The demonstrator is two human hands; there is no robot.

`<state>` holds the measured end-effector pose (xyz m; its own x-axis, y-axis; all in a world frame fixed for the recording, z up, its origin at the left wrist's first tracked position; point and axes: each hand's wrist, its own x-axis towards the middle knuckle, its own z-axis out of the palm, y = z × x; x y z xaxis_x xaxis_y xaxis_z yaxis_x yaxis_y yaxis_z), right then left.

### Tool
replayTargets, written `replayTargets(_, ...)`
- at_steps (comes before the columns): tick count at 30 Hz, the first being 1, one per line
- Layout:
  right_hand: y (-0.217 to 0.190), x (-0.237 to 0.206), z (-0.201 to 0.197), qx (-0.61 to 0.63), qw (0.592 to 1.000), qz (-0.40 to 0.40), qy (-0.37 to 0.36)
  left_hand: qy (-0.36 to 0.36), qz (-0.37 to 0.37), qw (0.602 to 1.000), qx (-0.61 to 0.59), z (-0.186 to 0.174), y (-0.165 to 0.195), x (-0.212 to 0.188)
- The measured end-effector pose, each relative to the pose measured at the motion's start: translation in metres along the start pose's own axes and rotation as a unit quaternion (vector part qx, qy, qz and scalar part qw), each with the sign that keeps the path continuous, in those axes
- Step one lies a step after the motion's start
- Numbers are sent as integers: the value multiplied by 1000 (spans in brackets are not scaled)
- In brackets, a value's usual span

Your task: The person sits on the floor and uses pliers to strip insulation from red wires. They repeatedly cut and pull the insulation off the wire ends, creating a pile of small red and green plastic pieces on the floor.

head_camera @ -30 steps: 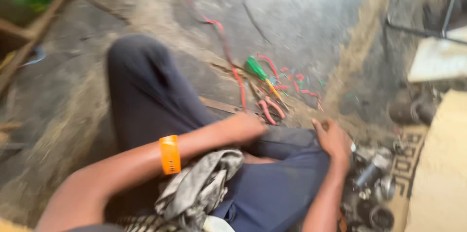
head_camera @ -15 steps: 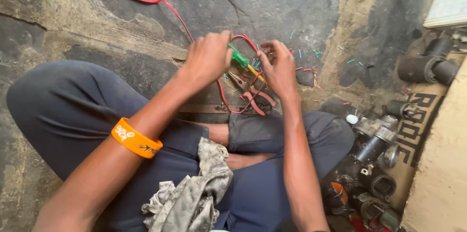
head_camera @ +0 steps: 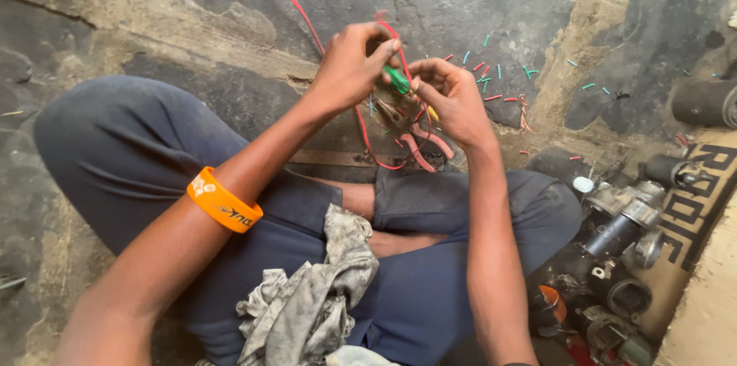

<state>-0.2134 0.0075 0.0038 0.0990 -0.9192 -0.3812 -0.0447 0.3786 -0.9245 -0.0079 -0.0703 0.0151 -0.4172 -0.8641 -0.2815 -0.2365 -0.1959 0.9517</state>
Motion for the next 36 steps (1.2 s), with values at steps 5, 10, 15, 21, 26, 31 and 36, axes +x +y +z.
replayTargets(5, -3, -5, 1, 16, 998, -1, -61, -31, -8, 998, -47, -7, 9, 0)
replayTargets(10, -3, -8, -6, 70, 997, -10, -24, -84, 26, 994, -66, -4, 11, 0)
replayTargets(15, -2, -7, -8, 82, 996, -22, -7, -125, 36, 990, -61, -2, 9, -1)
replayTargets(21, -5, -6, -6, 60, 998, -37, 2, -99, 31, 993, -53, -5, 13, -2)
replayTargets(26, -7, -7, -2, 81, 996, -42, -19, -81, 54, 994, 44, -5, 15, -5)
replayTargets(31, -7, -7, -3, 61, 997, -30, -31, -110, 42, 993, 25, -3, 14, -7)
replayTargets(36, -6, -7, -5, 86, 995, -40, -26, -146, 23, 987, 56, -1, 13, -7)
